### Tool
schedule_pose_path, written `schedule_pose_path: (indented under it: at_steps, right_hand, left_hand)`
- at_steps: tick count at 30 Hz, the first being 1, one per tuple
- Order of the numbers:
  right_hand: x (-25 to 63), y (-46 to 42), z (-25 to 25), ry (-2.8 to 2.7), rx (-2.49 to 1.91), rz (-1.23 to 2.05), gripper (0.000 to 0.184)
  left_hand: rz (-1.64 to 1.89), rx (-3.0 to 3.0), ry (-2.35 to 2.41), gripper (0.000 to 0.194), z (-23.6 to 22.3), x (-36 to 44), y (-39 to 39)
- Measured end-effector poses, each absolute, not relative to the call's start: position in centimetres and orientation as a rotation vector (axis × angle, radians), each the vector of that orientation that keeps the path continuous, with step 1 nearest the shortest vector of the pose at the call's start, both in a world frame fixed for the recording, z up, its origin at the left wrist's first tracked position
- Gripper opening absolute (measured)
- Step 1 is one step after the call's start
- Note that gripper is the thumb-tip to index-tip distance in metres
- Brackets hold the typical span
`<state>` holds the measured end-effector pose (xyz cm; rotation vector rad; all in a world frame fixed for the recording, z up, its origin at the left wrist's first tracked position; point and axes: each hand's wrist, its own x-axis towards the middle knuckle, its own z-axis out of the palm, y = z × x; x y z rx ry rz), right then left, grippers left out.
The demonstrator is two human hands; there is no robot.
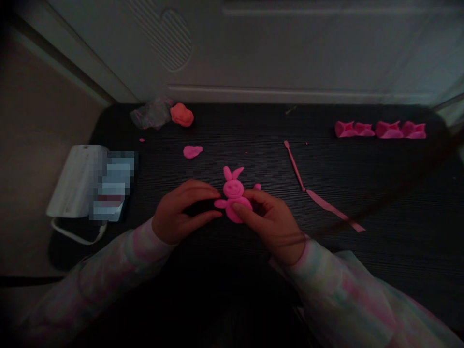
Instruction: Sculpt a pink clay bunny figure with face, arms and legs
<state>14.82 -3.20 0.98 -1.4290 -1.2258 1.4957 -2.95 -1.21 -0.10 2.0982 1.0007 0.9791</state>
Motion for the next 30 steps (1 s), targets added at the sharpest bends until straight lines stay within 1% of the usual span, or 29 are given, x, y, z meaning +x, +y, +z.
schedule_pose_path:
  at_steps: [2,4,9,17,30]
  right_hand:
    - [14.88,-3.15,0.98,-1.229,-1.439,1.528,0.017]
    - [14.93,-3.12,0.97,-1.242,-1.433,1.563,0.017]
    - [14.99,-3.11,0.94,-1.268,-1.41,1.591,0.016]
    - [14.93,-3.05,1.01,-1.252,-1.405,1.623,0.017]
    - [15.05,-3.08,0.84,-1.242,-1.391,1.67,0.017]
  left_hand:
    - [1.02,2.221,0.951,0.022,-0.14,-3.15,-0.96]
    - [1.045,2.282,0.918,0.018,-0.2,-3.25,-0.77]
    - [1.034,2.343,0.853,0.02,-0.32,-3.08,-0.76]
    - [1.045,2.363,0.891,0.014,-0.44,-2.92,-0.92]
    - [1.051,2.339,0.883,0.014,-0.53,-2.8,-1.03]
